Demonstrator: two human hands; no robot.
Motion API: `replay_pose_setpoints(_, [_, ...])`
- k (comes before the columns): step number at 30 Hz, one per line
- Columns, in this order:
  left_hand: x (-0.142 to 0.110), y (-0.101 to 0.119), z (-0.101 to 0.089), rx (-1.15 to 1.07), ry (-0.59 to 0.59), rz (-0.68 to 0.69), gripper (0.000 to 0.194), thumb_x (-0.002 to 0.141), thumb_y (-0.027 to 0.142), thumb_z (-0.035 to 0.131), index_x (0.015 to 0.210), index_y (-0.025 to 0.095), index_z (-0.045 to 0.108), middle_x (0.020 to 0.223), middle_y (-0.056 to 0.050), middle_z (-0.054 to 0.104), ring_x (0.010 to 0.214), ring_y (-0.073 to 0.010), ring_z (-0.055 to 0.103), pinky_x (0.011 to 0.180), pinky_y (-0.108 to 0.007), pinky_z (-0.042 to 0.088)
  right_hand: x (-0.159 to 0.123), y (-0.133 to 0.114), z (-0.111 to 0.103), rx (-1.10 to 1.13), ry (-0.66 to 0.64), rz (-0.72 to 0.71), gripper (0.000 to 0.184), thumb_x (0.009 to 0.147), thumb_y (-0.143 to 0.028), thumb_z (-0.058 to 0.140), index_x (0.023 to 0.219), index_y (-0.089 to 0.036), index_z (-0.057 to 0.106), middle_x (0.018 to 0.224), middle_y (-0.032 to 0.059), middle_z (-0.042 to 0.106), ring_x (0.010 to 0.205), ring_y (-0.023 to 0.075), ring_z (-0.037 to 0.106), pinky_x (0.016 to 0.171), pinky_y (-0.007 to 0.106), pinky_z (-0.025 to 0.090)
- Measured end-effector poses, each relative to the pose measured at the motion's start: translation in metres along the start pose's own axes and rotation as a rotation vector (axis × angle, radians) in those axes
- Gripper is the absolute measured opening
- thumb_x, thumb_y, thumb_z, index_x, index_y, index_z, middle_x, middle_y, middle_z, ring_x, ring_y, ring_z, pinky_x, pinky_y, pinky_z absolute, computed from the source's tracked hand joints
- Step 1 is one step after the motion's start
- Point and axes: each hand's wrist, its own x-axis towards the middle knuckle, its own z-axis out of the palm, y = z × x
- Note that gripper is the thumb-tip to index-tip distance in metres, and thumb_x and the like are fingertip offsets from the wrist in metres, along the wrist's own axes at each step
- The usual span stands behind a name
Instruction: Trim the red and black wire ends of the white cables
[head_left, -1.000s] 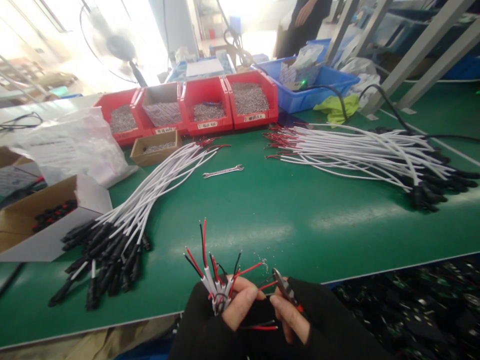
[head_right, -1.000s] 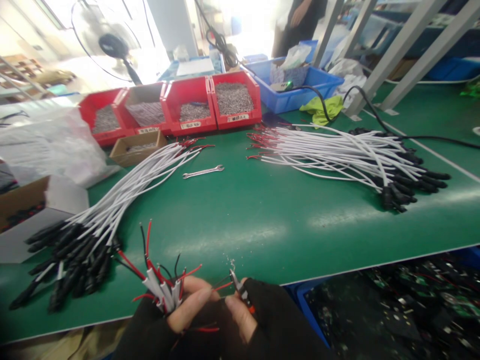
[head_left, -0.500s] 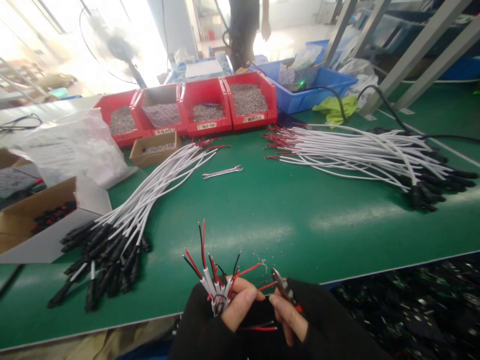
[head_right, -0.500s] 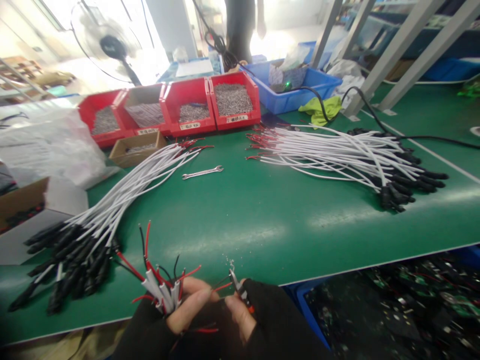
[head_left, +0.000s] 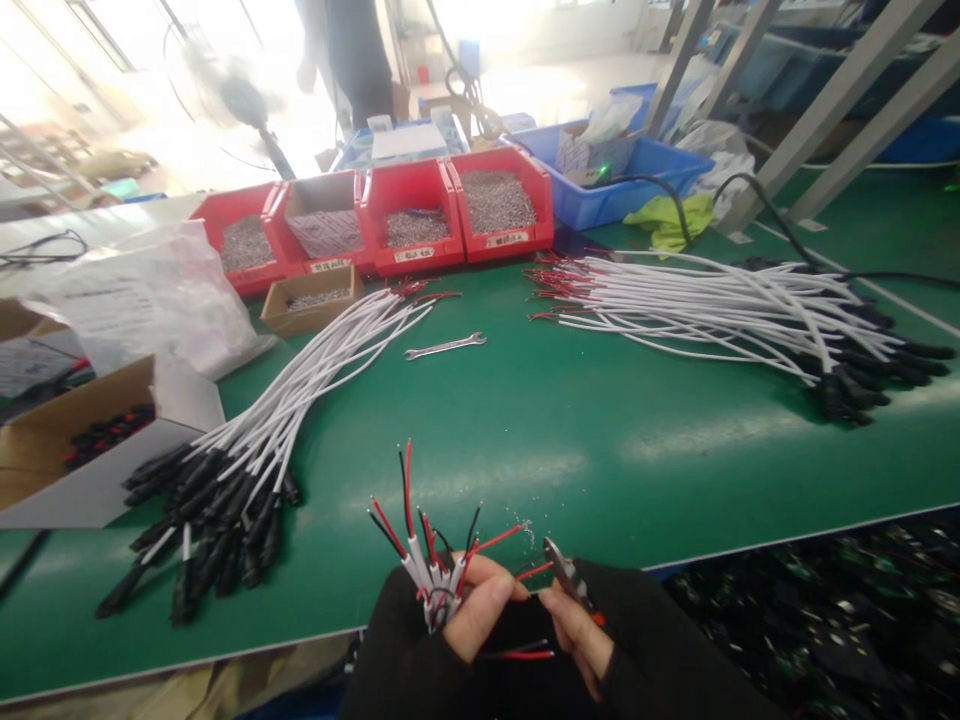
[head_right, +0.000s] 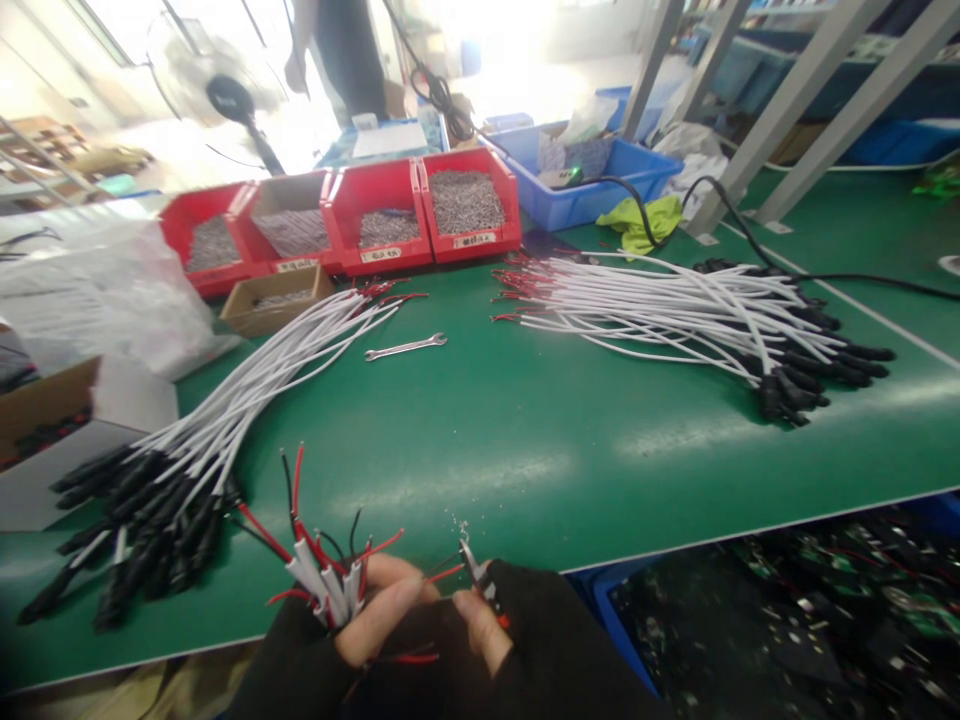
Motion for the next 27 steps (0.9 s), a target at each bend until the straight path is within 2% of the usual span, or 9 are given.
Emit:
replay_pose_setpoints(3, [0.002,-0.006,-0.001,-0.007,-0.017,-0.007,0.028,0.078,0.043,0.077,0.072,0.017,0.083,0.061,-0.007,0.077,0.056,-0.0181,0.071,0.056,-0.019,0.054,0.002,-0.004,0.004,0.067,0.023,-0.059,0.049,0.076,-0.046,0.080,0.052,-0.025,0.044,0.049,-0.0066,0.033,0.048,0.0158,0.049,0.056,0.029,0.044])
replay_pose_setpoints(7, [0.002,-0.009,0.000,-0.038,-0.008,-0.016,0.028,0.079,0.043,0.077,0.072,0.017,0.082,0.062,-0.007,0.076,0.055,-0.0189,0.070,0.053,-0.021,0.051,0.000,-0.015,0.001,0.078,-0.014,-0.077,0.049,0.082,-0.054,0.072,0.052,-0.024,0.048,0.051,-0.0028,0.046,0.051,0.0163,0.053,0.059,0.029,0.047])
replay_pose_setpoints(11, [0.001,-0.005,0.002,0.035,0.024,0.026,0.027,0.079,0.041,0.074,0.071,0.017,0.082,0.055,-0.004,0.071,0.047,-0.0131,0.058,0.046,-0.019,0.041,-0.006,-0.027,-0.009,0.058,-0.138,-0.053,0.049,0.092,-0.056,0.062,0.056,-0.025,0.049,0.039,-0.0072,0.043,0.034,0.0127,0.045,0.044,0.025,0.034])
replay_pose_setpoints(15, [0.001,-0.001,0.003,-0.037,0.025,0.009,0.026,0.076,0.039,0.076,0.067,0.015,0.080,0.054,-0.003,0.071,0.049,-0.0141,0.062,0.049,-0.019,0.046,-0.009,-0.032,-0.016,-0.016,-0.061,-0.202,0.023,0.091,-0.038,0.065,0.080,-0.019,0.073,0.051,-0.0014,0.069,0.046,0.0152,0.065,0.053,0.024,0.050])
replay_pose_setpoints(18, [0.002,0.000,0.003,-0.100,0.007,0.032,0.023,0.078,0.036,0.074,0.067,0.016,0.079,0.054,-0.002,0.072,0.049,-0.0145,0.064,0.049,-0.019,0.045,-0.010,-0.036,-0.021,-0.015,-0.034,-0.255,0.013,0.089,-0.029,0.070,0.090,-0.018,0.077,0.059,-0.0014,0.073,0.056,0.0168,0.071,0.059,0.024,0.055])
replay_pose_setpoints(21, [0.004,-0.001,0.002,-0.066,0.011,0.086,0.024,0.080,0.032,0.073,0.064,0.016,0.076,0.050,-0.001,0.068,0.043,-0.0126,0.058,0.044,-0.020,0.038,-0.009,-0.036,-0.019,0.004,-0.014,-0.268,0.011,0.088,-0.029,0.074,0.084,-0.019,0.076,0.058,-0.0022,0.071,0.054,0.0158,0.069,0.057,0.024,0.054])
replay_pose_setpoints(23, [0.004,-0.003,0.001,-0.047,-0.002,0.085,0.027,0.080,0.035,0.074,0.061,0.015,0.073,0.046,0.001,0.062,0.042,-0.0112,0.052,0.043,-0.021,0.034,-0.008,-0.033,-0.011,0.036,0.011,-0.329,0.010,0.083,-0.025,0.078,0.091,-0.020,0.078,0.059,-0.0042,0.070,0.051,0.0131,0.065,0.055,0.022,0.050])
replay_pose_setpoints(25, [0.004,-0.004,-0.001,-0.032,-0.018,0.045,0.030,0.079,0.040,0.075,0.061,0.016,0.072,0.047,0.001,0.059,0.043,-0.0116,0.052,0.047,-0.021,0.037,-0.007,-0.031,-0.001,0.128,0.021,-0.409,0.026,0.077,-0.018,0.079,0.103,-0.023,0.078,0.061,-0.0060,0.069,0.050,0.0106,0.060,0.053,0.020,0.047])
replay_pose_setpoints(27, [0.004,-0.005,-0.003,-0.013,-0.035,-0.001,0.030,0.077,0.042,0.077,0.062,0.016,0.073,0.049,0.000,0.061,0.047,-0.0127,0.054,0.051,-0.022,0.041,-0.007,-0.032,0.007,0.213,0.028,-0.407,0.029,0.076,-0.016,0.080,0.103,-0.024,0.079,0.062,-0.0056,0.071,0.051,0.0100,0.062,0.053,0.019,0.049])
